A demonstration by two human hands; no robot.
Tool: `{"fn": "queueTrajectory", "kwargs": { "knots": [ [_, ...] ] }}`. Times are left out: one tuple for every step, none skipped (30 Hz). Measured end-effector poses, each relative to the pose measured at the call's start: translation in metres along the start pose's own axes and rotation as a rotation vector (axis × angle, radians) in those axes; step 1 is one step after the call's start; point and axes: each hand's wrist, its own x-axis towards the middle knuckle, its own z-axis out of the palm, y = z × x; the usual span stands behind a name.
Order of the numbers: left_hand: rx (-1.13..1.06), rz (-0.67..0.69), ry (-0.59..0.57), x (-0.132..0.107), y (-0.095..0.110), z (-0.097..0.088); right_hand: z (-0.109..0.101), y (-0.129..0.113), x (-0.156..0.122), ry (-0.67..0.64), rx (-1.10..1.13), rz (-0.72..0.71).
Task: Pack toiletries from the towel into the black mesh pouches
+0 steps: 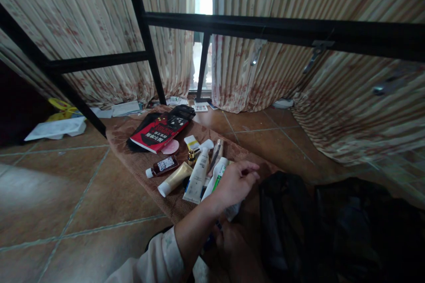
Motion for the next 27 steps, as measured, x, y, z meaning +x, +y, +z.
{"fn": "queueTrajectory", "kwargs": {
  "knots": [
    [-0.002,-0.003,-0.004,-0.001,0.001,0.0,-0.002,0.0,0.001,-0.043,-0.022,0.012],
    [-0.004,-0.004,-0.001,-0.001,0.001,0.001,-0.004,-0.001,0.002,-0.073,-0.039,0.018],
    [-0.004,-0.003,0.0,-0.001,0.001,0.001,-0.008,-0.001,0.003,-0.097,-0.055,0.024],
    [-0.001,-0.002,0.0,-0.001,0.0,0.001,-0.012,-0.002,0.002,-0.12,-0.069,0.033],
    [0.005,-0.001,-0.001,-0.001,-0.001,0.002,-0.017,-0.002,0.002,-0.144,-0.081,0.045],
    [0.013,0.0,-0.003,-0.001,-0.002,0.002,-0.022,-0.003,0.0,-0.173,-0.095,0.063],
    [0.023,-0.002,-0.005,-0.001,-0.003,0.002,-0.027,-0.004,-0.001,-0.211,-0.109,0.085],
    [0.034,-0.005,-0.008,-0.001,-0.004,0.002,-0.031,-0.004,-0.003,-0.246,-0.128,0.106],
    [0.046,-0.008,-0.009,0.0,-0.005,0.002,-0.034,-0.004,-0.004,-0.266,-0.154,0.126],
    [0.057,-0.013,-0.008,0.0,-0.006,0.002,-0.036,-0.003,-0.005,-0.265,-0.188,0.142],
    [0.066,-0.016,-0.01,0.0,-0.006,0.002,-0.036,-0.002,-0.007,-0.24,-0.227,0.153],
    [0.072,-0.019,-0.012,0.0,-0.006,0.002,-0.035,-0.001,-0.008,-0.198,-0.261,0.158],
    [0.077,-0.021,-0.014,0.0,-0.006,0.002,-0.033,0.001,-0.009,-0.148,-0.288,0.159],
    [0.081,-0.019,-0.017,0.0,-0.006,0.001,-0.031,0.003,-0.009,-0.1,-0.302,0.162],
    [0.082,-0.016,-0.019,0.0,-0.005,0.001,-0.029,0.004,-0.01,-0.063,-0.301,0.165],
    [0.085,-0.014,-0.02,0.0,-0.005,0.001,-0.027,0.006,-0.011,-0.03,-0.289,0.17],
    [0.088,-0.015,-0.019,0.0,-0.004,0.001,-0.026,0.007,-0.011,0.001,-0.272,0.174],
    [0.092,-0.016,-0.017,0.0,-0.003,0.001,-0.026,0.008,-0.011,0.031,-0.253,0.174],
    [0.098,-0.019,-0.016,-0.001,-0.002,0.001,-0.026,0.008,-0.011,0.059,-0.234,0.168],
    [0.104,-0.024,-0.016,-0.001,-0.001,0.001,-0.026,0.008,-0.011,0.083,-0.216,0.158],
    [0.11,-0.027,-0.018,-0.001,0.0,0.001,-0.027,0.008,-0.011,0.102,-0.198,0.144],
    [0.114,-0.029,-0.021,-0.001,0.001,0.001,-0.027,0.008,-0.011,0.117,-0.182,0.132],
    [0.117,-0.03,-0.024,-0.001,0.002,0.001,-0.027,0.007,-0.011,0.128,-0.168,0.123],
    [0.12,-0.03,-0.027,-0.002,0.003,0.001,-0.026,0.007,-0.01,0.135,-0.162,0.119],
    [0.123,-0.032,-0.029,-0.002,0.004,0.001,-0.024,0.007,-0.01,0.141,-0.163,0.118],
    [0.126,-0.033,-0.032,-0.002,0.004,0.001,-0.022,0.007,-0.011,0.149,-0.169,0.118],
    [0.132,-0.033,-0.036,-0.003,0.003,0.001,-0.019,0.008,-0.011,0.16,-0.179,0.114]
  ]
}}
